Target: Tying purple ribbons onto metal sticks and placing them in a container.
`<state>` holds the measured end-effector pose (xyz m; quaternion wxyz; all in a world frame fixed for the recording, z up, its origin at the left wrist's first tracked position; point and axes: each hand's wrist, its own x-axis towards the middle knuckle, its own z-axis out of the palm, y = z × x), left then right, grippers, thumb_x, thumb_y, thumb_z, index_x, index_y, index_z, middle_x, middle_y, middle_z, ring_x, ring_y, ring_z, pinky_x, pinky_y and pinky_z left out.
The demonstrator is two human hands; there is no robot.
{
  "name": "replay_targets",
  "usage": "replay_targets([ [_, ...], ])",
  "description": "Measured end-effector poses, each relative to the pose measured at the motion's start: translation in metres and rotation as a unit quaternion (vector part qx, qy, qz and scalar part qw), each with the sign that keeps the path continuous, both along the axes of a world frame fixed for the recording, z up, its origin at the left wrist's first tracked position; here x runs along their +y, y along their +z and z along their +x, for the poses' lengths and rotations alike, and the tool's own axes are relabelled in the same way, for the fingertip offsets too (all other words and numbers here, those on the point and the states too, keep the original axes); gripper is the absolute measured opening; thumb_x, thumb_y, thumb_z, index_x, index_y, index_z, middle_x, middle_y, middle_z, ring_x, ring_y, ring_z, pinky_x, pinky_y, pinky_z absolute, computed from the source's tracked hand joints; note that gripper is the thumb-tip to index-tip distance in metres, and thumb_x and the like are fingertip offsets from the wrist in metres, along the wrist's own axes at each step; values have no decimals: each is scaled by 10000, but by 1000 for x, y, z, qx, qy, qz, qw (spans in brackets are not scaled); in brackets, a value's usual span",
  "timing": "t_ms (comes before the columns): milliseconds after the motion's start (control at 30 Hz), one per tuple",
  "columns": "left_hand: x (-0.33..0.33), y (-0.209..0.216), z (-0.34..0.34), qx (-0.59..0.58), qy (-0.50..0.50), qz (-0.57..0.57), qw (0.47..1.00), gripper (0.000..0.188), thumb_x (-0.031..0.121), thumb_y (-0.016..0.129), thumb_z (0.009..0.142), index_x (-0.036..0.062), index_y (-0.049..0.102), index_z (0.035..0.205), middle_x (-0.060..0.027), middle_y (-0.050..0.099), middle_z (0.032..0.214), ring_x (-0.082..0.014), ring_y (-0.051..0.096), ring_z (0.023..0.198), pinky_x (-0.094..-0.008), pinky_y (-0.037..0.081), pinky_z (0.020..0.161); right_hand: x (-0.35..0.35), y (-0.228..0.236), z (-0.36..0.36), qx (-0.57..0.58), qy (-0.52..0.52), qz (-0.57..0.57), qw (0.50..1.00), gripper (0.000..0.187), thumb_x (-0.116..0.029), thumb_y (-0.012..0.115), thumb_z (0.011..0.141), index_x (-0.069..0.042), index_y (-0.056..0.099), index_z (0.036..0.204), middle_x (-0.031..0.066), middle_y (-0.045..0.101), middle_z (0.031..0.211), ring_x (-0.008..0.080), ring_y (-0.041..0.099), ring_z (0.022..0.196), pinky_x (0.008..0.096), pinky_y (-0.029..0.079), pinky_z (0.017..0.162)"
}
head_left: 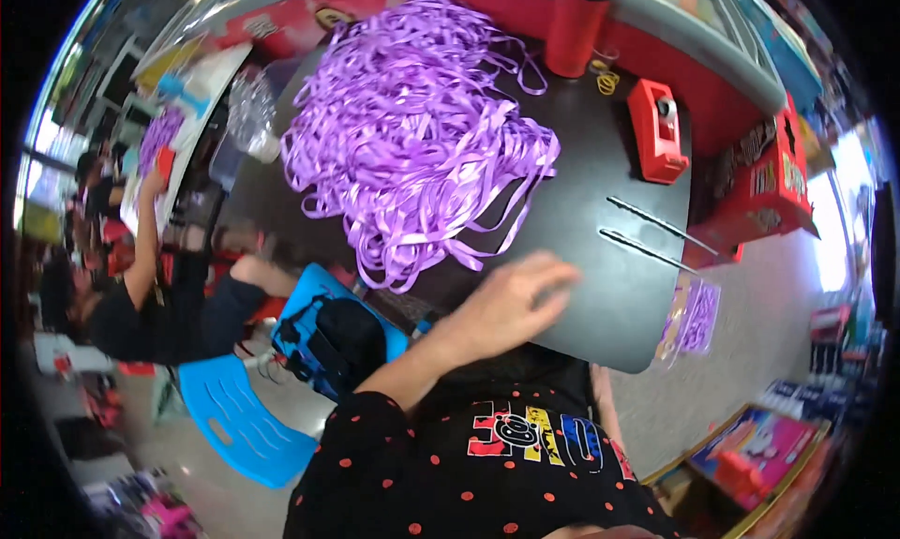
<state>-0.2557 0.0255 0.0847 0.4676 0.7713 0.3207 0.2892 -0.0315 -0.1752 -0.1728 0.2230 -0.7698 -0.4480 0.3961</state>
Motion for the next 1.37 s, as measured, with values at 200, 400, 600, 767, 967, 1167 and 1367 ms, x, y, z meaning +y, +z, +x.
replay_targets([
  [200, 48, -14, -11, 250, 273, 350, 861, 370, 199, 594, 844, 30, 551, 1170, -230, 503, 1238, -361, 457, 1172, -480, 347, 976, 26, 33, -38, -185, 237, 66, 952, 523, -424, 542, 859, -36, 560, 1208, 168, 539, 1250, 318, 433, 1219, 427, 299, 1043],
  [400, 25, -36, 28, 225, 168, 273, 920, 396, 225, 631, 822, 33, 567, 1162, -222, 524, 1205, -356, 508, 1109, -433, 387, 949, 32, 29, -34, -97, 175, 89, 976, 551, -420, 546, 830, -32, 550, 1222, 141, 533, 1272, 296, 417, 1234, 397, 250, 1077],
  [600, 18, -13, 12, 165, 196, 271, 928, 276, 168, 644, 803, 26, 629, 1039, -155, 615, 1046, -314, 576, 997, -404, 438, 883, 30, 20, -30, -97, 153, 109, 977, 501, -366, 576, 809, -31, 575, 1181, 138, 565, 1211, 329, 449, 1191, 405, 322, 1033],
  [767, 57, -2, -15, 148, 275, 262, 913, 188, 138, 652, 794, 16, 658, 936, -142, 634, 883, -300, 611, 847, -387, 473, 761, 30, 15, -34, -5, 88, 97, 991, 501, -339, 600, 788, -32, 559, 1181, 166, 535, 1241, 337, 442, 1192, 397, 331, 1012],
  [967, 90, -7, -10, 238, 269, 277, 891, 192, 197, 711, 734, 37, 700, 839, -134, 635, 885, -310, 587, 907, -416, 455, 808, 28, -20, -33, 78, 24, 198, 977, 464, -301, 609, 782, -44, 582, 1168, 165, 541, 1225, 350, 446, 1178, 408, 327, 1014],
  [1167, 103, -16, -18, 211, 250, 263, 908, 163, 189, 701, 740, 53, 711, 831, -138, 649, 865, -306, 601, 848, -388, 468, 790, 27, -23, -30, 20, 40, 205, 978, 405, 23, 620, 761, 32, 518, 1153, 148, 588, 1154, 229, 566, 1102, 308, 433, 943],
  [1367, 129, 18, -80, -257, 204, -71, 942, 146, 223, 677, 821, 122, 719, 917, -101, 692, 966, -223, 636, 908, -382, 483, 798, 26, -18, -27, 99, 26, 127, 987, 476, -284, 632, 768, -64, 580, 1187, 178, 516, 1280, 362, 418, 1222, 400, 311, 1036],
])
